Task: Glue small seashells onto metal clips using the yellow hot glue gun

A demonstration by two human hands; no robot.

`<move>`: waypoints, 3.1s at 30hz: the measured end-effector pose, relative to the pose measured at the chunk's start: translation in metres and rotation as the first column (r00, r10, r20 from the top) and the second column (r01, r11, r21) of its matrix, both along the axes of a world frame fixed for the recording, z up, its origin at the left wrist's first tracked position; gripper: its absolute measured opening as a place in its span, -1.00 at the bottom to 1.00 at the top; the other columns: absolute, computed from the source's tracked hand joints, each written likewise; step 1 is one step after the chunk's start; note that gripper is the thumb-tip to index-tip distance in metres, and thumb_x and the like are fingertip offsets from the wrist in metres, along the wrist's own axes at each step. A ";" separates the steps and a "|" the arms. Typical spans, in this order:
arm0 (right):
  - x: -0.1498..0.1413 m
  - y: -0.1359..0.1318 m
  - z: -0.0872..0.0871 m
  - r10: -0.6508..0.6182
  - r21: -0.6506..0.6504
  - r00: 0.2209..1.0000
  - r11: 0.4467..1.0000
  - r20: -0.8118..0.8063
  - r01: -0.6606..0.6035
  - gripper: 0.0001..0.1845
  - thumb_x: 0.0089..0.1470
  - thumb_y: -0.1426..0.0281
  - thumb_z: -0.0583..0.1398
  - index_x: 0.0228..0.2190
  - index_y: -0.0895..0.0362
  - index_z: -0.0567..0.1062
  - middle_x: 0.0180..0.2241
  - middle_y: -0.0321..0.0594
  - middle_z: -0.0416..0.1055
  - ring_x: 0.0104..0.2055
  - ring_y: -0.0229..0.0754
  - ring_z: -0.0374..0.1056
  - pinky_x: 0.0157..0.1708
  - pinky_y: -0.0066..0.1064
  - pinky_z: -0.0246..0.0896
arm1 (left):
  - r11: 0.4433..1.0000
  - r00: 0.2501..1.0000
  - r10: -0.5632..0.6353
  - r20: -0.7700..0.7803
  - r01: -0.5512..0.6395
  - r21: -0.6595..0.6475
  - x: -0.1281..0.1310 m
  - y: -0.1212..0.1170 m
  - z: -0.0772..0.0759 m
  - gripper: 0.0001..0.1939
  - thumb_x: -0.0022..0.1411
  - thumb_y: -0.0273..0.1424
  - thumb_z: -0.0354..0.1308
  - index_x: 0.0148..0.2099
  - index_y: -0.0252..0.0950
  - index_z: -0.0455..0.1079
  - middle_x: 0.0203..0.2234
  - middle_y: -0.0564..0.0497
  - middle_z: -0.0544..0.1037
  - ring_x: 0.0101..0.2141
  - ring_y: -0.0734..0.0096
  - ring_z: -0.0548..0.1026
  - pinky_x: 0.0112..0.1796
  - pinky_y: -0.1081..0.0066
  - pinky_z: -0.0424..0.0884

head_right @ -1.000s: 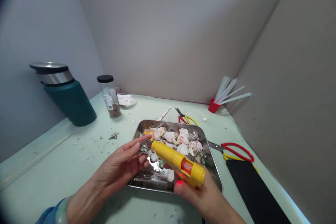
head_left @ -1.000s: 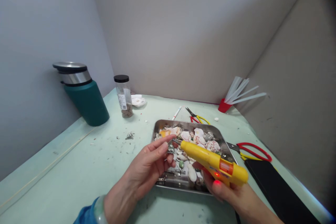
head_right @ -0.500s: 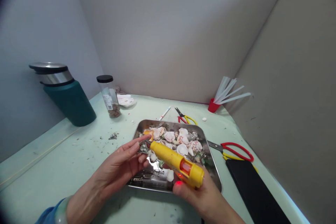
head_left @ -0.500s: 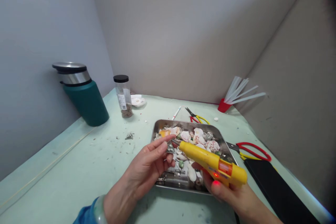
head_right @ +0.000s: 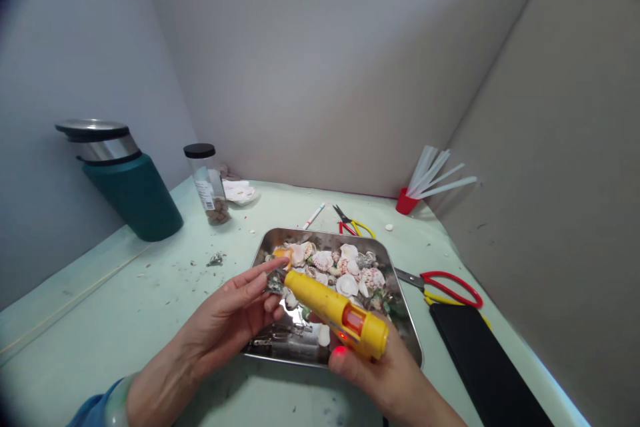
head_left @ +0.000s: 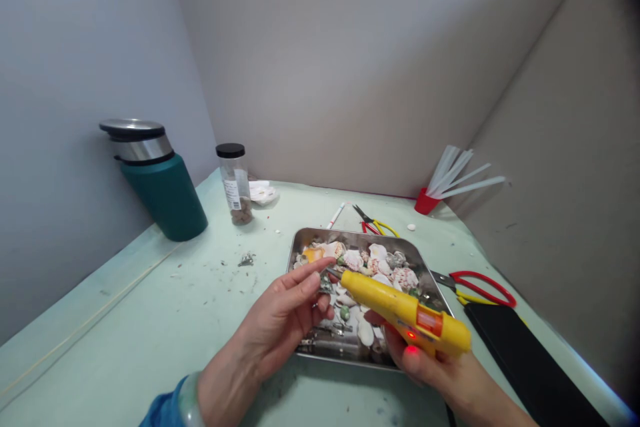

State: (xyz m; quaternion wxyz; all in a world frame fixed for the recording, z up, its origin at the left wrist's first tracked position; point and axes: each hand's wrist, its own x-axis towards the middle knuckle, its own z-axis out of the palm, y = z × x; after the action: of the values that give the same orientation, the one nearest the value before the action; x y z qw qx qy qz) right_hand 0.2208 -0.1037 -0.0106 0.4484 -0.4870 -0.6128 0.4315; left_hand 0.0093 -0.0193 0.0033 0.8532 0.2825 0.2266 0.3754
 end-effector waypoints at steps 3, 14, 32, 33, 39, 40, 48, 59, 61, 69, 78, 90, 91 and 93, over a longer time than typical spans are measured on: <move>0.000 0.001 -0.001 0.013 0.006 1.000 1.000 0.003 -0.013 -0.49 0.00 -0.04 0.17 -0.18 0.06 0.56 -0.49 -0.18 0.40 -0.50 -0.21 0.24 -0.55 -0.44 0.21 | 1.000 1.000 -0.001 0.005 0.001 0.003 0.000 0.000 0.000 -0.60 0.17 -0.45 0.21 0.07 -0.40 0.40 -0.59 0.03 0.39 -0.51 0.55 0.35 -0.32 0.43 0.32; 0.000 -0.001 -0.001 -0.025 0.009 1.000 1.000 0.000 0.025 -0.50 -0.03 -0.03 0.20 -0.25 0.11 0.57 -0.48 -0.17 0.41 -0.48 -0.19 0.28 -0.55 -0.44 0.22 | 1.000 1.000 0.025 0.005 -0.025 0.001 0.001 0.000 0.004 -0.65 0.21 -0.47 0.15 0.06 -0.43 0.41 -0.55 0.02 0.39 -0.50 0.55 0.35 -0.34 0.45 0.36; 0.028 0.012 0.015 -0.226 0.217 0.250 0.974 0.942 0.065 -0.70 0.07 0.24 0.18 -0.16 0.08 0.46 -0.30 -0.12 0.51 -0.35 0.01 0.46 -0.45 -0.30 0.24 | 0.992 0.998 0.058 0.010 -0.059 0.109 0.000 -0.002 0.006 -0.71 0.17 -0.45 0.20 -0.03 -0.34 0.45 -0.30 -0.03 0.45 -0.48 0.59 0.37 -0.35 0.46 0.38; 0.027 0.011 0.019 -0.216 0.211 0.237 0.976 0.947 0.046 -0.70 0.07 0.21 0.19 -0.18 0.07 0.47 -0.33 -0.13 0.50 -0.35 0.00 0.45 -0.45 -0.31 0.23 | 0.991 0.998 0.054 0.012 -0.055 0.122 0.001 -0.003 0.006 -0.72 0.18 -0.45 0.19 -0.03 -0.33 0.45 -0.28 -0.03 0.44 -0.47 0.60 0.38 -0.35 0.45 0.38; -0.006 0.014 0.056 -0.370 0.441 0.480 0.897 0.796 -0.039 -0.73 0.15 0.26 0.13 -0.12 0.08 0.42 -0.23 -0.10 0.41 -0.20 -0.05 0.36 -0.29 -0.30 0.24 | 0.985 1.000 0.002 0.024 -0.006 0.170 0.002 -0.008 0.010 -0.73 0.20 -0.42 0.17 -0.03 -0.31 0.43 -0.20 -0.07 0.46 -0.40 0.51 0.45 -0.26 0.36 0.40; -0.015 0.015 0.059 -0.337 0.453 0.568 0.888 0.751 -0.072 -0.73 0.17 0.28 0.12 -0.10 0.09 0.41 -0.21 -0.10 0.40 -0.18 -0.07 0.34 -0.25 -0.31 0.24 | 0.986 1.000 -0.002 0.029 -0.003 0.166 0.002 -0.009 0.010 -0.73 0.20 -0.42 0.17 -0.03 -0.31 0.43 -0.20 -0.08 0.47 -0.39 0.49 0.46 -0.24 0.36 0.40; -0.054 0.029 0.044 -0.423 0.559 0.647 0.829 0.634 -0.006 -0.85 0.13 0.45 0.12 -0.24 0.14 0.45 -0.33 -0.12 0.32 -0.29 -0.08 0.27 -0.32 -0.29 0.18 | 0.989 0.999 0.025 0.041 -0.031 0.142 0.006 -0.010 0.007 -0.74 0.17 -0.45 0.21 -0.06 -0.32 0.43 -0.20 -0.08 0.54 -0.31 0.48 0.51 -0.17 0.42 0.37; -0.048 0.036 0.043 -0.131 0.009 0.989 0.991 0.074 0.131 -0.84 0.11 0.29 0.18 -0.30 0.11 0.48 -0.35 -0.28 0.39 -0.43 -0.29 0.26 -0.45 -0.48 0.16 | 0.985 0.998 0.063 -0.020 -0.059 0.161 0.007 -0.011 0.008 -0.75 0.15 -0.40 0.23 -0.09 -0.30 0.43 -0.13 -0.11 0.49 -0.22 0.33 0.48 -0.14 0.29 0.38; -0.047 0.038 0.043 -0.122 -0.120 0.991 0.986 -0.055 0.115 -0.79 0.08 0.24 0.20 -0.33 0.13 0.48 -0.46 -0.33 0.36 -0.51 -0.35 0.21 -0.54 -0.53 0.10 | 0.977 0.993 0.102 -0.052 -0.090 0.191 0.008 -0.011 0.008 -0.75 0.13 -0.40 0.25 -0.11 -0.29 0.44 -0.13 -0.10 0.48 -0.26 0.36 0.47 -0.18 0.30 0.39; -0.047 0.041 0.029 -0.161 -0.312 0.954 0.947 -0.253 0.077 -0.70 -0.02 0.18 0.27 -0.33 0.13 0.41 -0.67 -0.46 0.26 -0.65 -0.39 0.15 -0.66 -0.59 0.00 | 0.893 0.933 0.270 -0.238 -0.151 0.424 0.011 -0.011 0.006 -0.72 0.05 -0.44 0.30 -0.13 -0.27 0.47 -0.41 0.00 0.53 -0.37 0.40 0.44 -0.27 0.41 0.34; -0.046 0.040 0.033 -0.139 -0.322 0.956 0.945 -0.259 0.050 -0.70 0.00 0.18 0.26 -0.30 0.14 0.46 -0.66 -0.43 0.30 -0.63 -0.38 0.19 -0.65 -0.59 0.03 | 0.871 0.916 0.305 -0.260 -0.158 0.465 0.010 -0.011 0.008 -0.71 0.03 -0.45 0.30 -0.13 -0.28 0.47 -0.43 0.01 0.51 -0.41 0.41 0.44 -0.33 0.43 0.34; -0.046 0.041 0.029 -0.156 -0.349 0.868 0.937 -0.472 -0.021 -0.73 -0.07 0.26 0.33 -0.32 0.15 0.51 -0.55 -0.39 0.33 -0.57 -0.42 0.20 -0.56 -0.59 0.19 | 0.867 0.897 0.320 -0.306 -0.147 0.477 0.011 -0.013 0.008 -0.69 0.03 -0.42 0.29 -0.13 -0.32 0.43 -0.49 0.02 0.48 -0.42 0.38 0.48 -0.32 0.41 0.37; -0.046 0.042 0.028 -0.158 -0.350 0.861 0.936 -0.483 -0.025 -0.72 -0.08 0.27 0.34 -0.32 0.16 0.51 -0.54 -0.39 0.33 -0.57 -0.42 0.19 -0.56 -0.59 0.20 | 0.866 0.895 0.321 -0.310 -0.145 0.479 0.011 -0.013 0.008 -0.68 0.03 -0.41 0.29 -0.12 -0.32 0.43 -0.49 0.02 0.47 -0.41 0.38 0.48 -0.32 0.41 0.38; -0.046 0.042 0.027 -0.165 -0.358 0.853 0.933 -0.494 -0.027 -0.72 -0.09 0.27 0.35 -0.32 0.16 0.51 -0.54 -0.39 0.33 -0.57 -0.43 0.19 -0.56 -0.59 0.20 | 0.859 0.890 0.327 -0.319 -0.140 0.492 0.012 -0.013 0.007 -0.67 0.03 -0.39 0.29 -0.11 -0.34 0.42 -0.48 0.02 0.46 -0.40 0.39 0.47 -0.32 0.43 0.37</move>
State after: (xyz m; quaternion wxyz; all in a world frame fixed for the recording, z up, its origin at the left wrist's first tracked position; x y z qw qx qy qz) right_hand 0.1748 -0.0616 0.0165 0.5171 -0.4476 -0.3642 0.6321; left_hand 0.0209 -0.0319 0.0101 0.6469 0.5135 0.3311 0.4563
